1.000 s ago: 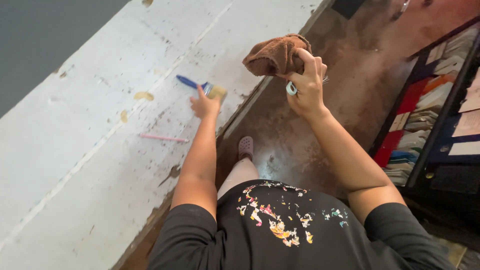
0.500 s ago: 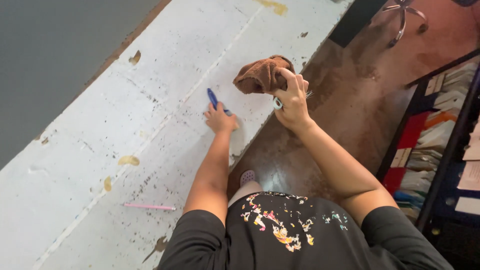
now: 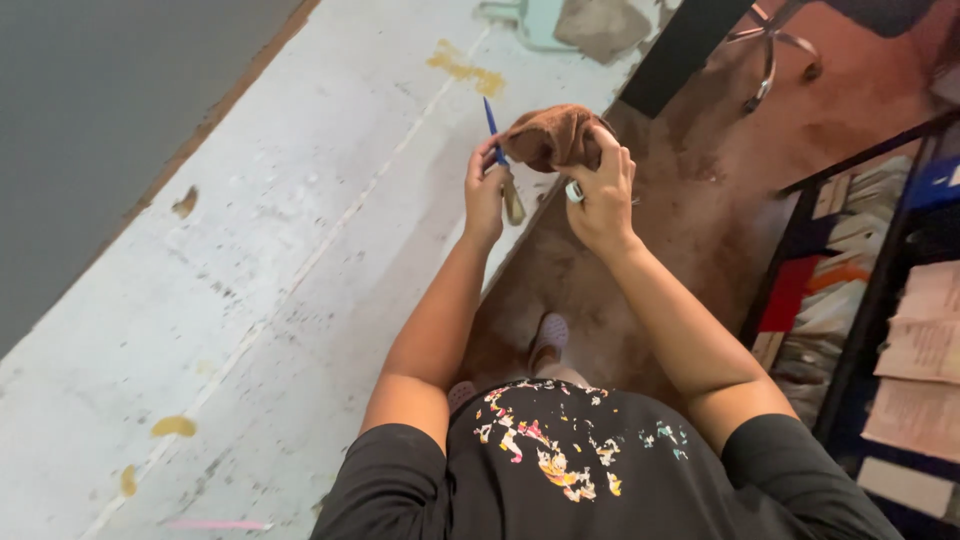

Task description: The person retrieves a file box from a shelf and places it on a table. They then use a small brush to sweep dust off the file box and later use a cloth to wipe the box's surface.

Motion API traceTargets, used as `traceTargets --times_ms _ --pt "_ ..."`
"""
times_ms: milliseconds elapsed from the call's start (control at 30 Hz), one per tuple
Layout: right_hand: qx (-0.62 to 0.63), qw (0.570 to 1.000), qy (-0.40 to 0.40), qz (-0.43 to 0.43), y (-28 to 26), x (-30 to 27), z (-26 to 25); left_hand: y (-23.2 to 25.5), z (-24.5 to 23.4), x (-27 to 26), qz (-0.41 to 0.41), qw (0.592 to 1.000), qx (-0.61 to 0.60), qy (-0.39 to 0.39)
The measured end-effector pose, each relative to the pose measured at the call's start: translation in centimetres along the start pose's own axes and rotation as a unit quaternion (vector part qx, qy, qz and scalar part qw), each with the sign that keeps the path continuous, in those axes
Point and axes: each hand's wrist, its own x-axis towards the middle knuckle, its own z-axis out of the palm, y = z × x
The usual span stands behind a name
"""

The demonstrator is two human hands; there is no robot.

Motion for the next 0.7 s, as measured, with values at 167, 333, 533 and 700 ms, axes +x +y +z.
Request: traceTargets --times_ms 167,333,533,700 --pt "0.069 0.997 -0.019 0.039 10.5 3.3 0.9 -0.3 7.6 4.9 -0.029 0.997 -0.059 -0.036" --pt "0.132 0.989 -0.031 0.056 17.3 6.5 1.9 -2.5 12.4 8.6 -0.03 0.987 -0.153 -0.026" --pt "0.219 0.97 -0.002 0.108 22.9 10.3 6.9 -7.7 14.1 14.4 0.005 0.998 0.051 -0.033" --pt "0.289 0.949 0.022 0.125 24.4 13.5 12.3 -9.2 16.2 19.0 0.114 0.952 0.284 -0.032"
